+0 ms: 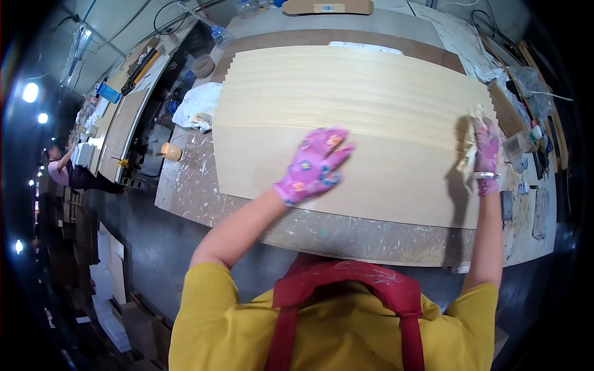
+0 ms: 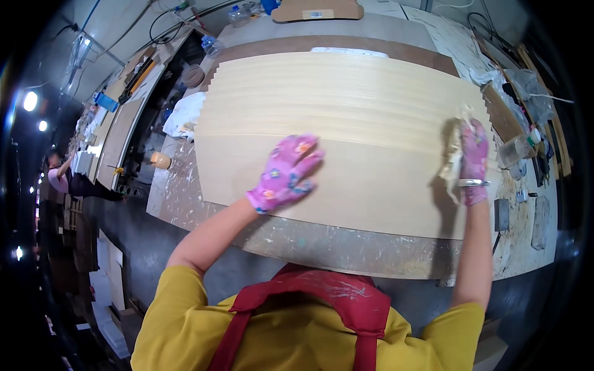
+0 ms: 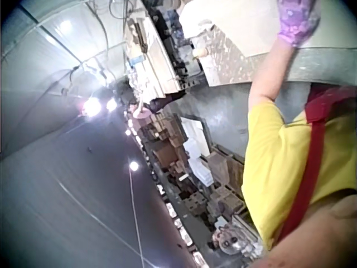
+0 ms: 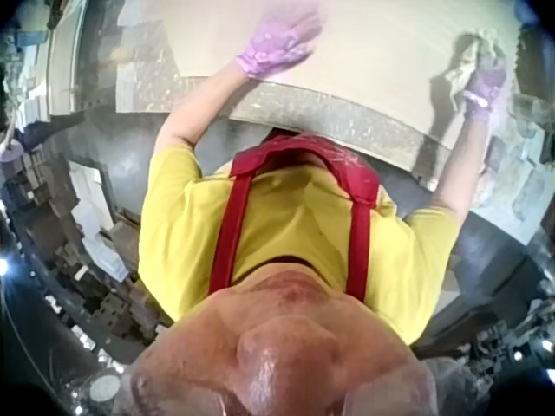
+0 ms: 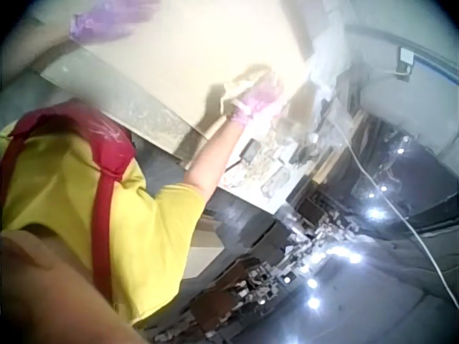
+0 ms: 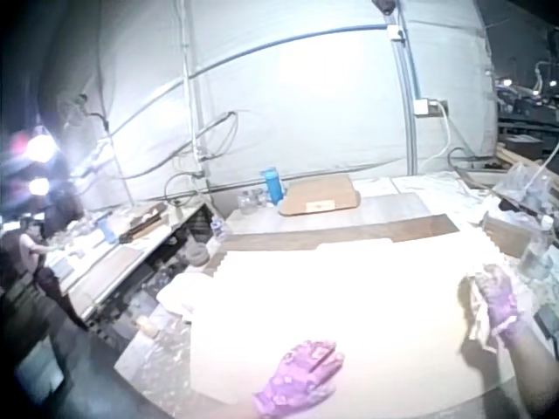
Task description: The person wipes a large, light-colored wooden board with a cloth. They dip the cloth into a container of liquid and continue wiping the surface repeatedly. The person also uses a small block to rub the wood surface at one point.
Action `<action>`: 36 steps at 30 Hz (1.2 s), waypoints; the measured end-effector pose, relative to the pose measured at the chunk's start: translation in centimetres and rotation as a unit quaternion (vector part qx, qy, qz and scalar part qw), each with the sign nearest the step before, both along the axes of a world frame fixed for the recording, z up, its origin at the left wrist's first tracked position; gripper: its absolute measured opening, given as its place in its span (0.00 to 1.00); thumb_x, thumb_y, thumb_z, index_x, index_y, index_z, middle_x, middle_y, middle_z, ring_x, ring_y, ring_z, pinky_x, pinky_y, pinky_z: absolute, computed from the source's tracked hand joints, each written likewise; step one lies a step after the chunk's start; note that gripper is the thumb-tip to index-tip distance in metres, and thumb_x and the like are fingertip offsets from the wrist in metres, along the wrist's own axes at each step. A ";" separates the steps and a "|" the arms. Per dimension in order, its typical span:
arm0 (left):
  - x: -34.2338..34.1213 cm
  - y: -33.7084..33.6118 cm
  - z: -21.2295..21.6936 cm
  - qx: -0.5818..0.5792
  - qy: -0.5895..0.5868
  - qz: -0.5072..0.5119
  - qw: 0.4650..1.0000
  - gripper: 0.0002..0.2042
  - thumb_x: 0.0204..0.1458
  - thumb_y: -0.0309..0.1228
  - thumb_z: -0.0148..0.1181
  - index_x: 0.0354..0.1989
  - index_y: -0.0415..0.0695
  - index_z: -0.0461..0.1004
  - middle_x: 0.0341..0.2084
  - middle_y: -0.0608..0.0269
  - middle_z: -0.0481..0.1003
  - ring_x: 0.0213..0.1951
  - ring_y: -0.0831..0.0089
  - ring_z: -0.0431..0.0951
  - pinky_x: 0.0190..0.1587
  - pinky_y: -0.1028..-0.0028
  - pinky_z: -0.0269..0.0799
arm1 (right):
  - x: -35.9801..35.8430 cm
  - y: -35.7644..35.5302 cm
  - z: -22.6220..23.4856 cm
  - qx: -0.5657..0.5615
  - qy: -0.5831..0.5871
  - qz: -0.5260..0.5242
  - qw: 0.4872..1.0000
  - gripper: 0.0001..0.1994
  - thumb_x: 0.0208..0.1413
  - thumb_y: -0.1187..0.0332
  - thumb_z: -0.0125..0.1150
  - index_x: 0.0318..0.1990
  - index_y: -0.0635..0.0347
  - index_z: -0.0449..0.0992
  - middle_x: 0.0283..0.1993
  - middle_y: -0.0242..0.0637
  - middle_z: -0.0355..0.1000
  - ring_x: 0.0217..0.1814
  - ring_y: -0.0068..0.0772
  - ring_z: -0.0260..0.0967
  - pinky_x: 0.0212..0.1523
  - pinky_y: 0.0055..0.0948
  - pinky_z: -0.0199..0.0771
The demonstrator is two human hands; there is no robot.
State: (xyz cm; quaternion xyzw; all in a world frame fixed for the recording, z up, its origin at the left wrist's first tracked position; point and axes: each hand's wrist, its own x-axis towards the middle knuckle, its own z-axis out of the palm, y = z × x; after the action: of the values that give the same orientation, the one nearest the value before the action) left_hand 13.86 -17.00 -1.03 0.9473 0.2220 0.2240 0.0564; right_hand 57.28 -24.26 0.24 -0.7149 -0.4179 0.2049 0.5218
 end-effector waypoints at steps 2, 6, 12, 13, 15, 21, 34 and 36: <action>5.7 -0.7 1.6 -0.017 -0.127 -0.028 0.991 0.32 0.51 0.45 0.57 0.65 0.48 0.61 0.66 0.47 0.55 0.67 0.44 0.53 0.67 0.49 0.50 | -7.4 1.7 0.7 0.089 0.196 0.070 0.974 0.24 0.65 0.55 0.46 0.59 0.64 0.66 0.57 0.44 0.68 0.57 0.33 0.67 0.58 0.31 0.65; 13.2 1.8 2.2 -0.100 -0.296 -0.046 0.949 0.32 0.47 0.33 0.61 0.64 0.48 0.61 0.61 0.45 0.61 0.61 0.45 0.62 0.63 0.58 0.60 | -16.8 2.3 1.6 0.175 -0.010 0.252 0.952 0.27 0.67 0.54 0.42 0.67 0.62 0.58 0.63 0.39 0.64 0.61 0.31 0.64 0.61 0.25 0.62; 12.2 9.5 7.2 -0.082 -0.176 -0.003 0.981 0.17 0.52 0.27 0.57 0.52 0.44 0.71 0.48 0.53 0.71 0.51 0.55 0.72 0.56 0.65 0.68 | -4.8 5.7 0.4 0.043 -0.284 0.127 0.950 0.27 0.62 0.52 0.50 0.63 0.58 0.64 0.64 0.49 0.63 0.66 0.46 0.60 0.65 0.37 0.59; 13.1 10.6 5.8 -0.026 -0.096 0.022 0.995 0.13 0.53 0.27 0.56 0.47 0.45 0.75 0.45 0.57 0.74 0.47 0.56 0.73 0.52 0.66 0.70 | -4.3 6.5 0.3 0.015 -0.396 0.081 0.915 0.27 0.61 0.52 0.51 0.63 0.58 0.65 0.64 0.50 0.63 0.66 0.49 0.60 0.65 0.40 0.59; 12.2 13.2 3.5 -0.011 -0.030 0.047 0.998 0.12 0.53 0.28 0.56 0.46 0.46 0.75 0.44 0.57 0.74 0.46 0.56 0.74 0.50 0.65 0.70 | -5.2 6.4 0.2 -0.050 -0.473 0.062 0.878 0.27 0.60 0.51 0.52 0.61 0.58 0.66 0.64 0.52 0.62 0.66 0.53 0.59 0.65 0.44 0.57; 0.2 17.3 5.1 0.030 0.074 0.168 0.983 0.09 0.50 0.28 0.55 0.40 0.46 0.76 0.42 0.56 0.75 0.43 0.57 0.76 0.46 0.64 0.73 | -6.2 6.4 -0.2 -0.078 -0.484 0.037 0.871 0.25 0.59 0.53 0.53 0.60 0.56 0.68 0.63 0.50 0.63 0.67 0.50 0.57 0.67 0.45 0.52; 12.3 15.4 2.7 0.086 0.063 0.074 0.992 0.05 0.49 0.29 0.57 0.33 0.45 0.75 0.35 0.54 0.75 0.40 0.54 0.75 0.43 0.62 0.72 | -5.3 6.6 -0.3 -0.066 -0.493 0.062 0.865 0.25 0.60 0.54 0.50 0.62 0.57 0.66 0.64 0.53 0.62 0.67 0.53 0.56 0.66 0.46 0.54; 6.0 17.4 3.3 0.049 0.036 0.079 0.995 0.08 0.47 0.24 0.59 0.36 0.46 0.76 0.36 0.54 0.74 0.41 0.54 0.74 0.47 0.63 0.71 | -5.4 6.2 -0.4 -0.069 -0.489 0.048 0.868 0.25 0.59 0.55 0.51 0.62 0.57 0.66 0.64 0.53 0.62 0.67 0.53 0.57 0.66 0.45 0.55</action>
State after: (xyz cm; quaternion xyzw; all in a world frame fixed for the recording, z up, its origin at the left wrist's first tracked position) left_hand 19.90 0.39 2.29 0.9358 0.2870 0.2043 -0.0160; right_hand 51.93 -18.07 -0.21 -0.7369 -0.6383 -0.1178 0.1890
